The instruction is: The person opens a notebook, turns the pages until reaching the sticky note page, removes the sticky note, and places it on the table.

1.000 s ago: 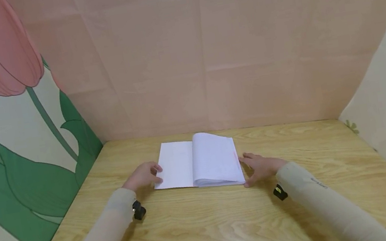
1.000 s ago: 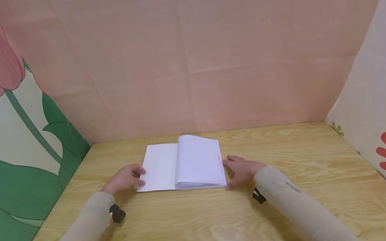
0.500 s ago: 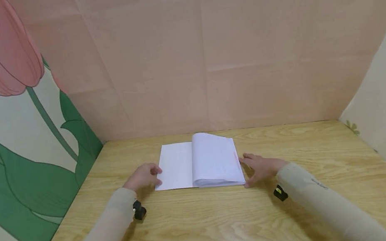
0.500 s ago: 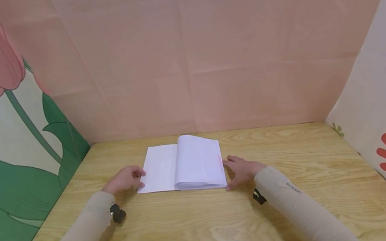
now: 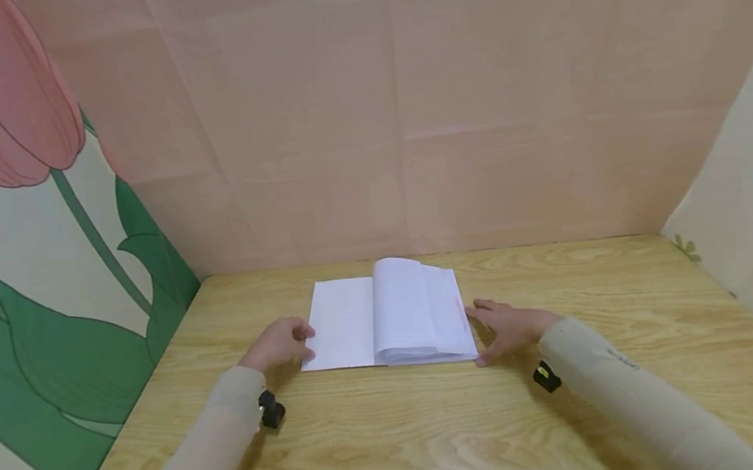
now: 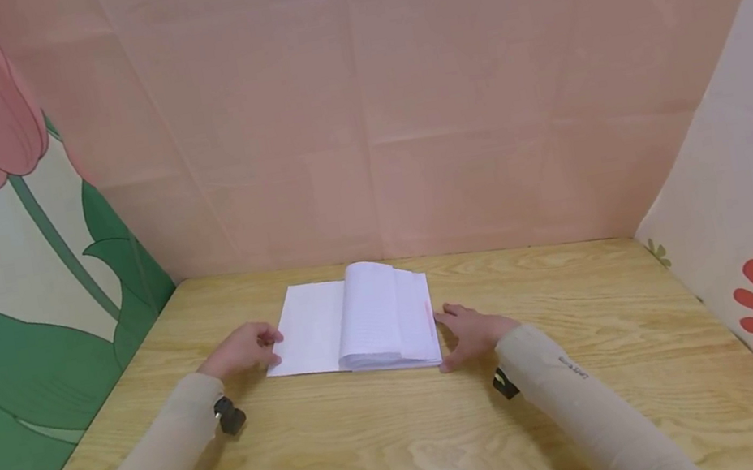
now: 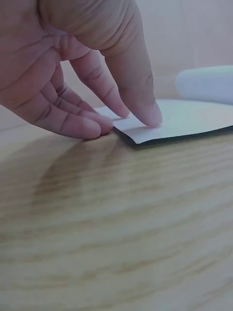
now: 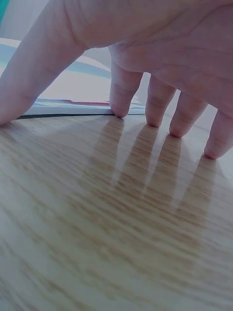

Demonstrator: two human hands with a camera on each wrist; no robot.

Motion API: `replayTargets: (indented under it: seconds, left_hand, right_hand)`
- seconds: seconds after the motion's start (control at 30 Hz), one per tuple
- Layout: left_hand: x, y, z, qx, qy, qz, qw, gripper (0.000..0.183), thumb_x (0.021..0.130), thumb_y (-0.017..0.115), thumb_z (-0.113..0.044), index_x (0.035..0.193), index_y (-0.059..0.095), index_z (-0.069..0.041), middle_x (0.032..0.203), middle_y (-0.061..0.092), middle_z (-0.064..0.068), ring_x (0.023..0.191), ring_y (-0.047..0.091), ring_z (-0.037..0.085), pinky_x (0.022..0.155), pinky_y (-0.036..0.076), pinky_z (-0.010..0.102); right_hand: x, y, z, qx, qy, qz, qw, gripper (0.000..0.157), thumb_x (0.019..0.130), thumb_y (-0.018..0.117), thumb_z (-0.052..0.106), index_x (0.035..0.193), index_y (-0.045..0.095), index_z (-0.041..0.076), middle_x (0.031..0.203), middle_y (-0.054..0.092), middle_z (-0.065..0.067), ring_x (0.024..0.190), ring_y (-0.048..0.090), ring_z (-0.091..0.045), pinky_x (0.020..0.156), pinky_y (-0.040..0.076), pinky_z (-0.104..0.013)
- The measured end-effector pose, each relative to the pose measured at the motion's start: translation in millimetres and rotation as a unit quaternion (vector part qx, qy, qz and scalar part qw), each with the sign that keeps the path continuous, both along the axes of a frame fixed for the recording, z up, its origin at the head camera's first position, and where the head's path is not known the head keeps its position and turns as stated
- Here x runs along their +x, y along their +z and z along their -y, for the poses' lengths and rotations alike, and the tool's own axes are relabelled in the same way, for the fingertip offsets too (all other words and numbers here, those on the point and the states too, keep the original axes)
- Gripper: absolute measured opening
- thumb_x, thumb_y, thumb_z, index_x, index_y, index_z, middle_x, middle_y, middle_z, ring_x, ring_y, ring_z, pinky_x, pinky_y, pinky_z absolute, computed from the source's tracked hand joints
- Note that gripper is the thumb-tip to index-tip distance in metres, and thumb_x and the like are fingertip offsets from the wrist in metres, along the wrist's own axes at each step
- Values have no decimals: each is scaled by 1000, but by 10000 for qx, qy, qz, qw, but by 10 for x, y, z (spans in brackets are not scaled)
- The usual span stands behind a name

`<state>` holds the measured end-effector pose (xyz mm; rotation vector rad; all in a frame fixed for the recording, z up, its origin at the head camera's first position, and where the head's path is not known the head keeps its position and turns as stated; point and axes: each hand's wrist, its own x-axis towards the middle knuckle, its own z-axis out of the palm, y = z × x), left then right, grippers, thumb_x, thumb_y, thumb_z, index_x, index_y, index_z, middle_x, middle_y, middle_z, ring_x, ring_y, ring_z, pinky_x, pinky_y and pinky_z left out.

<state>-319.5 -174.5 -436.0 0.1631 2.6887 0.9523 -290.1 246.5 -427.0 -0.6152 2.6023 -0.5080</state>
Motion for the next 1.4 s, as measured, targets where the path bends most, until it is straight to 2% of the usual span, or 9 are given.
replayTargets:
  seconds: [0.1,0.17,0.33,0.57,0.8,1.1,1.27,1.4]
  left_hand:
    - [-8,22,16,81,-48,-83,9999,32,81,77,-11,110,65,-6,109,62,9,97,56,23,89,47,41]
    - [0,68,23,153,-167,-271,9994,31,81,76,-11,110,65,-5,108,63,11,97,57,24,89,47,41]
    - [58,273,13,378,-309,-747,9960,31,84,73,-12,112,64,-2,113,61,16,103,57,28,88,48,43]
    - [58,556,-50,609,-142,-809,9948,36,87,71,-16,120,62,-7,123,58,16,112,55,32,94,46,45]
    - [61,735,-266,765,-394,-987,9914,35,85,73,-18,118,63,-11,118,61,12,110,59,28,91,48,42]
    - [131,825,-713,1187,-943,-1304,9798,34,82,75,-12,114,66,-6,110,67,10,98,64,23,82,53,33]
    - [152,827,-934,1395,-1171,-1203,9759,33,82,75,-12,114,67,-7,107,67,9,96,64,20,81,53,31]
    - [173,799,-1062,1537,-1211,-1088,9746,31,82,76,-13,112,67,-10,105,66,9,93,64,17,79,52,30]
  right_hand:
    - [3,0,2,26,-9,14,10000,102,79,78,40,151,20,-2,156,9,-31,143,10,-49,111,17,-65]
    - [3,1,3,25,-14,23,10000,102,79,78,40,151,20,-2,156,9,-31,143,10,-50,111,17,-65]
    - [0,0,-3,-23,16,12,10000,101,79,78,40,151,21,-3,156,9,-32,143,11,-50,110,18,-65]
    - [-10,-4,-4,-53,46,13,10000,102,79,78,39,151,21,-4,156,9,-32,143,10,-50,110,18,-66]
    - [-16,-12,-6,5,54,-23,10000,102,79,78,40,151,21,-4,156,10,-32,142,11,-50,110,18,-65]
    - [-20,-19,-8,-7,69,1,10000,103,79,78,42,151,20,-3,156,9,-31,143,11,-50,110,18,-65]
    - [-25,-25,-15,20,28,19,10000,102,80,77,43,152,19,-2,157,8,-30,143,10,-49,110,18,-65]
    - [-34,-27,-18,43,3,14,10000,102,79,77,43,152,20,-1,157,9,-29,143,10,-49,110,19,-65]
